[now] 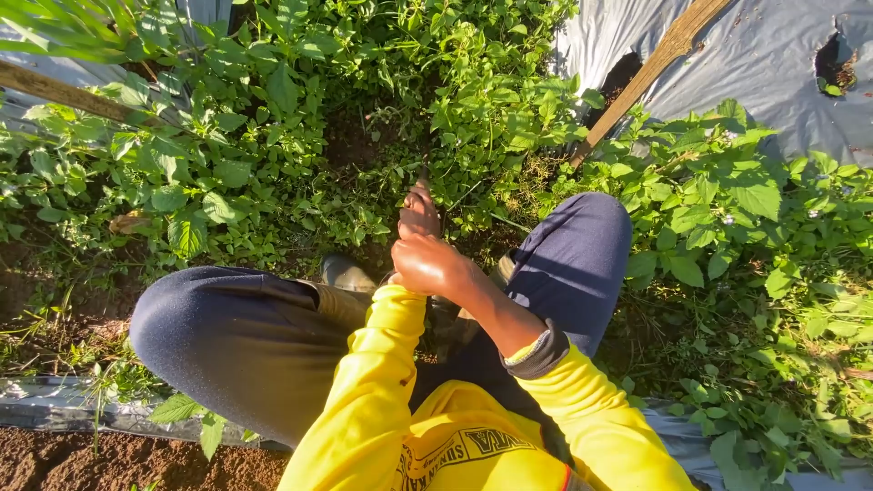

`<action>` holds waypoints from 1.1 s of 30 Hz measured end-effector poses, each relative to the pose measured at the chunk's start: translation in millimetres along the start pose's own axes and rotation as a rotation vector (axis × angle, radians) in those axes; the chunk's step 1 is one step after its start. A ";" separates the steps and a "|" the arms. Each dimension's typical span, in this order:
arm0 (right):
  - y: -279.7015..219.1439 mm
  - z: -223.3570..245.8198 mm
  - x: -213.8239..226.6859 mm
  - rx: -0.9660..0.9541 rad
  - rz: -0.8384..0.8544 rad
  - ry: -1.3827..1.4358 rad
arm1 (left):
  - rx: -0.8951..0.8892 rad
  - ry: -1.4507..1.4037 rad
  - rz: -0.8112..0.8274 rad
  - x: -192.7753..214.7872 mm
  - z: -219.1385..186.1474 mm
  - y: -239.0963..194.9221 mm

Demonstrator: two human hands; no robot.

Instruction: Using a sickle to cut and clear weeds from a garden bed in a field.

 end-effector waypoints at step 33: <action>-23.6 66.4 8.2 0.591 -0.296 -0.146 | 0.144 -0.411 -0.565 -56.1 -43.7 83.2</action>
Point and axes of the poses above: each hand's wrist, its own y-axis towards the middle knuckle, its own x-axis out of the back of the hand, z = x × y, the point moved 3 cm from there along y, towards the middle knuckle, and after that the axes turned 5 degrees about -z, right-handed, at the moved point
